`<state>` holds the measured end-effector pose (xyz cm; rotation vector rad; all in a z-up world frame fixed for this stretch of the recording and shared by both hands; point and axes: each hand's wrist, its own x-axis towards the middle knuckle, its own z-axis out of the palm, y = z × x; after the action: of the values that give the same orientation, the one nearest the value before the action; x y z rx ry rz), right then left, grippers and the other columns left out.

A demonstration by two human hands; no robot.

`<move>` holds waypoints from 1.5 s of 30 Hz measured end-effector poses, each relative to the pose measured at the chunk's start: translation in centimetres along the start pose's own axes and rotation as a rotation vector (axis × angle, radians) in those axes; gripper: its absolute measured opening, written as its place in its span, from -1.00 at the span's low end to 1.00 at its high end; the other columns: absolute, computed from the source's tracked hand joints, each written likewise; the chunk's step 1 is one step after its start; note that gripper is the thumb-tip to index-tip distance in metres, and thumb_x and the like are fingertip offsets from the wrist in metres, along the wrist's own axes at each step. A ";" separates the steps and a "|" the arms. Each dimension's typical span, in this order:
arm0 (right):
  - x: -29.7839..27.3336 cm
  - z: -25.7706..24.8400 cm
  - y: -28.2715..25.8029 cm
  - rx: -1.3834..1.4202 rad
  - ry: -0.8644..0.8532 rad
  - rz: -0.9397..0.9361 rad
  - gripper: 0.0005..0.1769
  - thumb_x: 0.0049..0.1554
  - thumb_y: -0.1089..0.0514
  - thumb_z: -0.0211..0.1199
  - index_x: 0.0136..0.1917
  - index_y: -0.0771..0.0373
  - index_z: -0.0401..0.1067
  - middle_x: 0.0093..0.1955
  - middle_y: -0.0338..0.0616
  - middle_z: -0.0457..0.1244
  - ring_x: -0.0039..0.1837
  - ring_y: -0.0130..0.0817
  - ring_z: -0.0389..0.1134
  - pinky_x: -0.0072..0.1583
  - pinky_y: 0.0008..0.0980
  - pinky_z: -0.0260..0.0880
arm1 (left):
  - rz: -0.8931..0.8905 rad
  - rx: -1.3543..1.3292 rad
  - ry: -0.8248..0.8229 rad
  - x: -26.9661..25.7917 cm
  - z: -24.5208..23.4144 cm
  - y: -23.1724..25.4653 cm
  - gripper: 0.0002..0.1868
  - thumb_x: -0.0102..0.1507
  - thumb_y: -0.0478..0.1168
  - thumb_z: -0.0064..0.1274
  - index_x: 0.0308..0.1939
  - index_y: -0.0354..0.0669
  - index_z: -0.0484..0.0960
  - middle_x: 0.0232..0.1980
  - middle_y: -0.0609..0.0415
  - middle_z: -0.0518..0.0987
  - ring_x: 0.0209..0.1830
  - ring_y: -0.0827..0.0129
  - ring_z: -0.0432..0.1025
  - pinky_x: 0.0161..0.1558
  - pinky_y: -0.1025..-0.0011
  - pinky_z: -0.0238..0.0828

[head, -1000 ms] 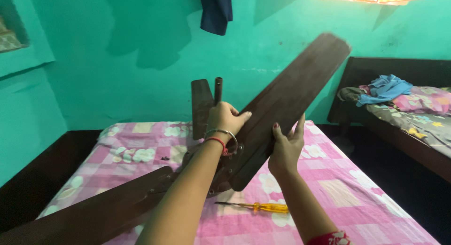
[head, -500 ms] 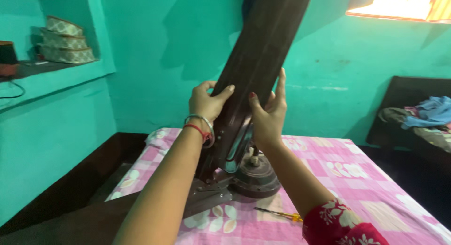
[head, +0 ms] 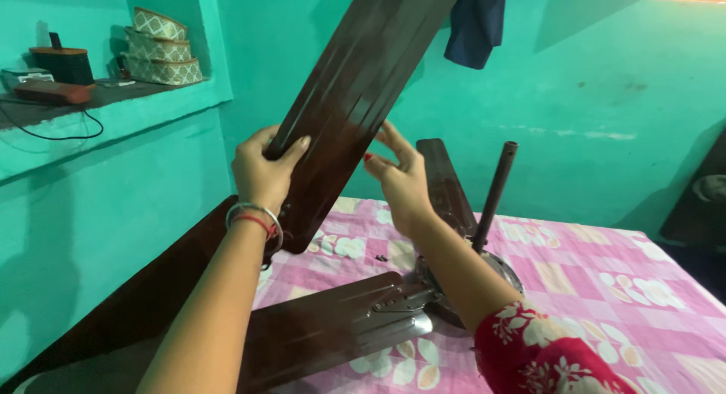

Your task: The person uses a yellow-handled screwdriver to loosen and remove screws from the ceiling fan blades. They detach one blade and set it aside, then continue unscrewing the remaining blades from the fan hub.

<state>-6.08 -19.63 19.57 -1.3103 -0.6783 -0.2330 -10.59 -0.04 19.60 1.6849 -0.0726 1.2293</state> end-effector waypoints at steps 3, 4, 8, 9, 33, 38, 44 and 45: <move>-0.2 0.9 4.0 0.094 -0.060 0.068 -0.23 0.08 0.44 0.09 0.57 0.23 0.19 0.48 -0.03 0.20 0.32 -0.22 0.36 0.34 -0.19 0.36 | -0.065 0.181 -0.003 -0.4 -1.3 -2.5 -0.64 0.14 -0.10 0.39 -0.09 -0.22 0.75 -0.21 -0.01 0.75 -0.24 0.32 0.65 -0.13 0.35 0.55; -0.3 1.3 5.4 0.126 -0.079 0.090 -0.23 0.07 0.43 0.08 0.55 0.25 0.21 0.47 -0.02 0.21 0.32 -0.21 0.35 0.34 -0.17 0.34 | -0.090 0.225 -0.012 -0.6 -1.7 -3.3 -0.63 0.13 -0.09 0.39 -0.08 -0.21 0.75 -0.20 -0.03 0.74 -0.23 0.27 0.65 -0.11 0.32 0.54; -0.5 2.1 10.7 0.215 -0.157 0.231 -0.31 0.07 0.34 0.04 0.50 0.38 0.25 0.43 -0.05 0.25 0.35 -0.22 0.36 0.40 -0.21 0.30 | -0.287 0.295 -0.073 -1.6 -3.0 -7.2 -0.65 0.12 -0.08 0.33 -0.06 -0.11 0.78 -0.15 0.01 0.76 -0.16 0.22 0.66 -0.02 0.25 0.53; -0.6 2.3 12.1 0.220 -0.173 0.264 -0.34 0.10 0.32 0.05 0.49 0.40 0.26 0.42 -0.03 0.27 0.35 -0.23 0.36 0.40 -0.23 0.29 | -0.321 0.342 -0.094 -1.8 -3.4 -8.3 -0.63 0.13 -0.07 0.34 -0.05 -0.13 0.78 -0.11 -0.01 0.75 -0.12 0.19 0.66 0.00 0.23 0.52; -2.9 2.7 24.6 -0.294 -0.277 0.923 -0.49 0.08 0.03 0.30 0.28 0.21 0.45 0.27 -0.06 0.36 0.26 -0.14 0.37 0.24 -0.10 0.44 | -0.697 0.963 -1.018 -8.2 -2.8 -22.9 -0.36 0.17 0.14 0.27 0.14 -0.28 0.65 0.16 -0.20 0.65 0.18 0.08 0.57 0.23 0.23 0.46; -2.9 2.2 24.0 -0.475 -0.246 0.848 -0.47 0.07 0.00 0.40 0.22 0.34 0.48 0.20 0.01 0.37 0.20 -0.14 0.41 0.20 -0.12 0.49 | -0.708 1.175 -0.994 -8.7 -2.0 -19.1 -0.53 0.23 0.09 0.21 0.14 -0.01 0.67 0.20 0.00 0.64 0.22 0.19 0.55 0.26 0.15 0.48; -5.4 0.1 19.2 -0.918 -0.355 0.249 -0.59 0.08 -0.02 0.32 0.16 0.14 0.59 -0.01 0.14 0.44 -0.03 0.01 0.49 0.06 -0.15 0.45 | -0.401 1.097 -0.812 -9.3 0.0 -15.1 -0.61 0.22 0.07 0.23 0.00 -0.03 0.70 0.11 -0.03 0.66 0.14 0.07 0.54 0.15 0.07 0.48; -6.0 -0.6 18.1 -0.906 -0.323 0.124 -0.60 0.07 0.00 0.34 0.13 0.19 0.59 0.00 0.12 0.44 -0.01 0.01 0.48 0.06 -0.15 0.46 | -0.318 0.994 -0.758 -9.6 0.7 -14.5 -0.63 0.19 0.05 0.25 -0.05 -0.06 0.71 0.07 -0.04 0.66 0.12 0.05 0.54 0.12 0.07 0.49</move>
<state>-1.13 -16.59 1.35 -2.2856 -0.7913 -0.2381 -6.67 2.05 2.79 2.8106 0.3959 0.2873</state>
